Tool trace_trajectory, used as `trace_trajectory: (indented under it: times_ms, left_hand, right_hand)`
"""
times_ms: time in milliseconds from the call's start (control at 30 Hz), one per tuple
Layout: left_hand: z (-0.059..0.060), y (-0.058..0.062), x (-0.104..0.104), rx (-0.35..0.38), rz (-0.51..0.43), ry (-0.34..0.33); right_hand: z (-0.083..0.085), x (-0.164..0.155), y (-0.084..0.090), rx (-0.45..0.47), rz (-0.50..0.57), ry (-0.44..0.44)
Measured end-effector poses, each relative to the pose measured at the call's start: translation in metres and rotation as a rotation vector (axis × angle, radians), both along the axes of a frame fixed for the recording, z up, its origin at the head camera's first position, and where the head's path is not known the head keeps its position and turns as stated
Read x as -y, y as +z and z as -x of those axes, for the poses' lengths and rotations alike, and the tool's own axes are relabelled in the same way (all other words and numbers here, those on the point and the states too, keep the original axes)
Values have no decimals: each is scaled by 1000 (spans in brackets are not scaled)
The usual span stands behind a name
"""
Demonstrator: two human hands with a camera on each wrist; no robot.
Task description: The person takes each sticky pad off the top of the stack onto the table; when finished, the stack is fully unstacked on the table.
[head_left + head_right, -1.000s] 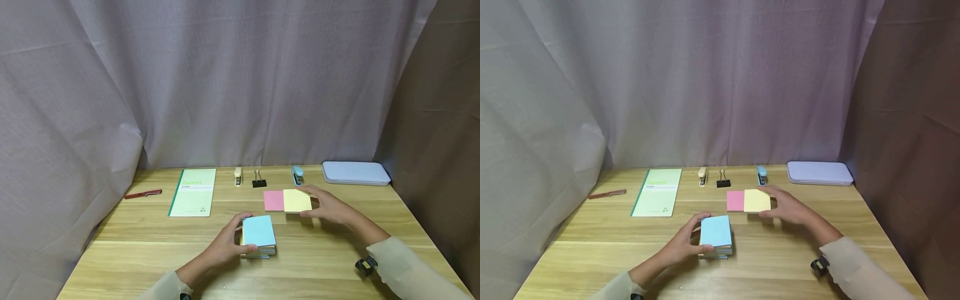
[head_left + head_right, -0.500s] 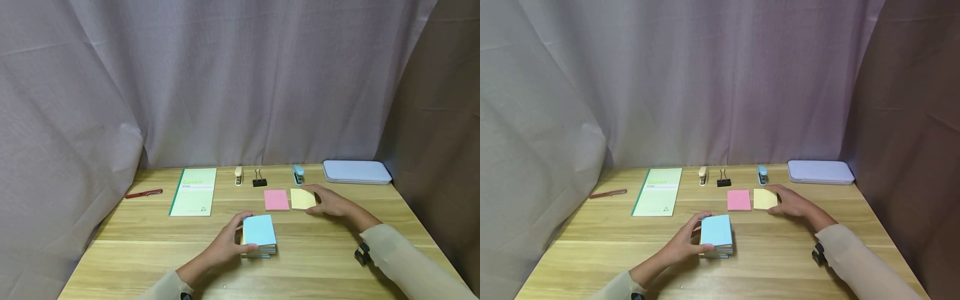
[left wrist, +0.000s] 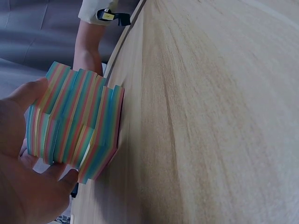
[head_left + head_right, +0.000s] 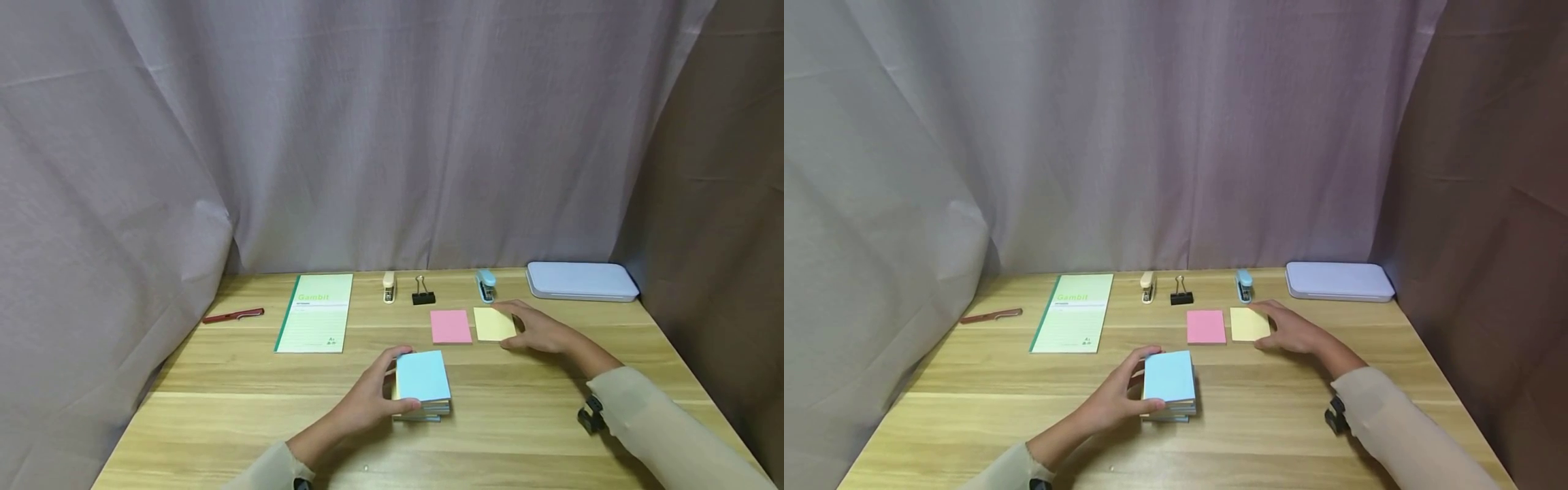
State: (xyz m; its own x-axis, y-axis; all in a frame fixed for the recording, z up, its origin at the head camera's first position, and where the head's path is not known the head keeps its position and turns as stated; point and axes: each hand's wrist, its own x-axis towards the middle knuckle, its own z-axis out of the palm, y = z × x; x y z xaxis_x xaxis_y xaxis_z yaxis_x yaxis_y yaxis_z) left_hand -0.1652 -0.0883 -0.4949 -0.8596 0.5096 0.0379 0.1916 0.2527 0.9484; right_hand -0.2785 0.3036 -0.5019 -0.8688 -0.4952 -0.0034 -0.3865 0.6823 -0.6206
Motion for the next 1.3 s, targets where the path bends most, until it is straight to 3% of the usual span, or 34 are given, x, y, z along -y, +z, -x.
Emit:
trace_trajectory:
  times_ms: [300, 533, 733, 1100, 1300]
  left_hand:
    - [0, -1, 1, -1, -1, -2]
    - [0, -1, 0, -6, 6, -4]
    - [0, 0, 0, -2, 10, 2]
    - [1, 0, 1, -25, 7, -19]
    - [1, 0, 1, -16, 13, -21]
  right_hand:
    - [-7, 9, 19, 14, 66, -31]
    - [-30, 36, 46, 14, 121, 11]
    - [-54, 67, 57, 22, 155, 69]
    - [-92, 123, 57, 103, 191, 172]
    - [-101, 134, 46, 67, 179, 184]
